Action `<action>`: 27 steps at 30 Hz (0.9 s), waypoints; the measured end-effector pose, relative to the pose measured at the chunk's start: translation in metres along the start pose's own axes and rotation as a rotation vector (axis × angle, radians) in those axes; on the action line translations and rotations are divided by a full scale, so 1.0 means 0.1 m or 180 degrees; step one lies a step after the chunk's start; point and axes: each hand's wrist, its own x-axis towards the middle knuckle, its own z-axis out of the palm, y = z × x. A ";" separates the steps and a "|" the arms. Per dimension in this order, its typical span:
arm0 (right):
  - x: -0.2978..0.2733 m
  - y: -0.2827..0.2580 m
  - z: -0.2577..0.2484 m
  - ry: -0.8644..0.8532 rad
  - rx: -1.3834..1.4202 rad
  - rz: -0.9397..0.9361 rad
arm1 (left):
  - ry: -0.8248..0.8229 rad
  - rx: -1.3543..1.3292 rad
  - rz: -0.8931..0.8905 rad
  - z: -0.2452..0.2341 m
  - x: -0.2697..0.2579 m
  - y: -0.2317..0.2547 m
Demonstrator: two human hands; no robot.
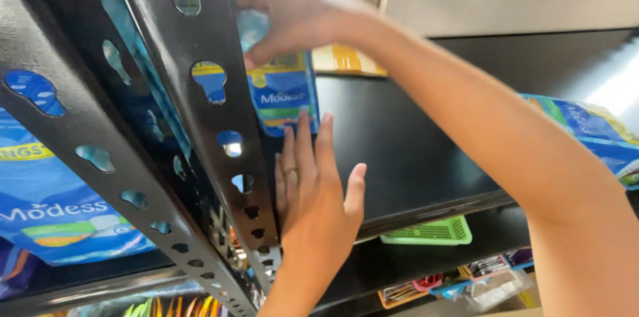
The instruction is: The person takes packages of Modess sanitary pads from a cardboard box on the floor and places them onto a black metal shelf. The person repeatedly reaches into the box, picks up packages, and arranges them on the shelf next to other stock.
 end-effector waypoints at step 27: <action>-2.25 -1.39 -0.96 0.0081 -0.1379 0.2113 | -0.0553 -0.1423 0.0268 -0.14 0.01 0.12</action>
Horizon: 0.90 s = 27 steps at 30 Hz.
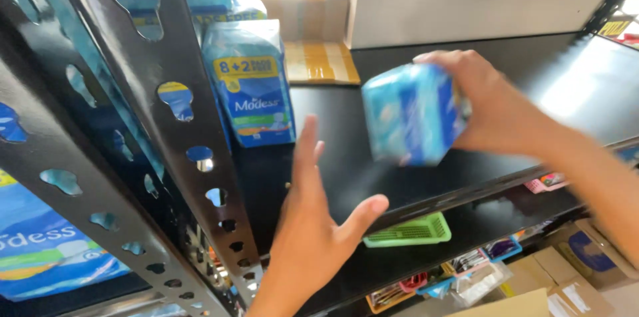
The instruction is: The person takes packages of Modess sanitary pads from a cardboard box on the floor and places them onto a black metal shelf. The person repeatedly reaches into the box, picks up packages, and arranges them on the shelf next to other stock.
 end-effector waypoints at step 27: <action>1.03 -1.23 0.71 0.0412 0.2372 -0.0884 | 0.2099 0.2796 0.1986 0.39 -0.30 -0.40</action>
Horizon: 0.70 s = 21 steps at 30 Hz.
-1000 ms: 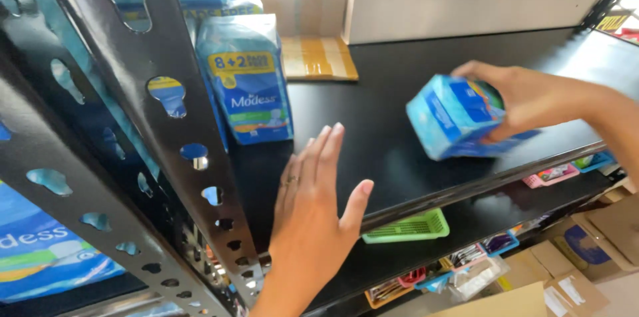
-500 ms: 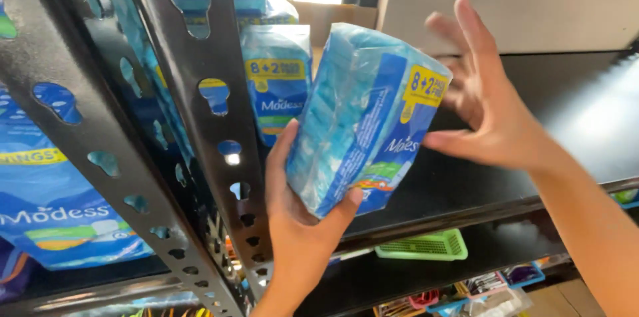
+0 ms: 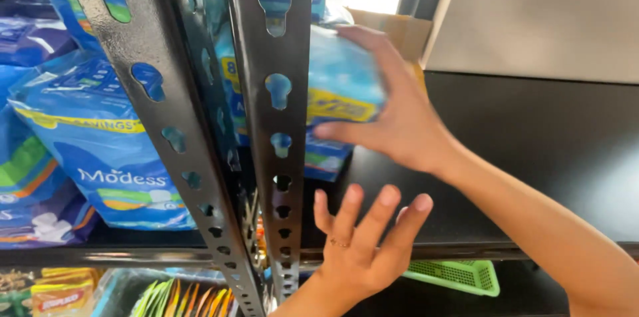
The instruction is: The person takes packages of Modess sanitary pads from a cardboard box on the floor and places them onto a black metal shelf. The person repeatedly reaches into the box, picks up packages, and arranges them on the shelf next to other stock.
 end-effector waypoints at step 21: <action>0.19 0.65 0.09 -0.0583 0.0465 0.2202 | -0.0736 -0.1965 -0.1793 -0.22 0.37 -0.08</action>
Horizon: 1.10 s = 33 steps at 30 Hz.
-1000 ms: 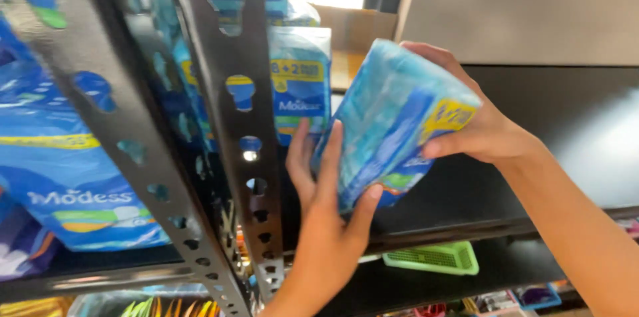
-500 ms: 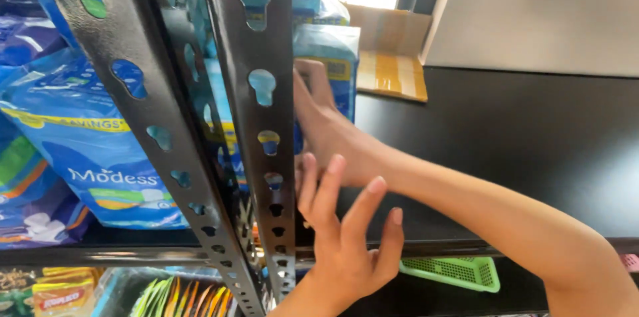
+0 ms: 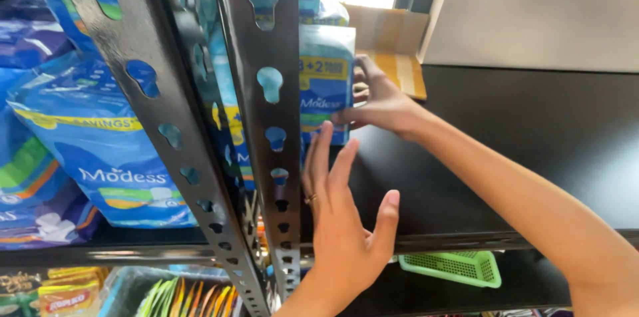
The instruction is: The person takes packages of Modess sanitary pads from a cardboard box on the floor and places them onto a black metal shelf. The person repeatedly reaches into the box, picks up packages, and arranges them on the shelf next to other stock.
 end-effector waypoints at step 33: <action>-5.67 3.09 0.65 0.3002 0.0753 0.1654 | -0.2712 -0.2238 0.0772 2.03 -3.16 0.03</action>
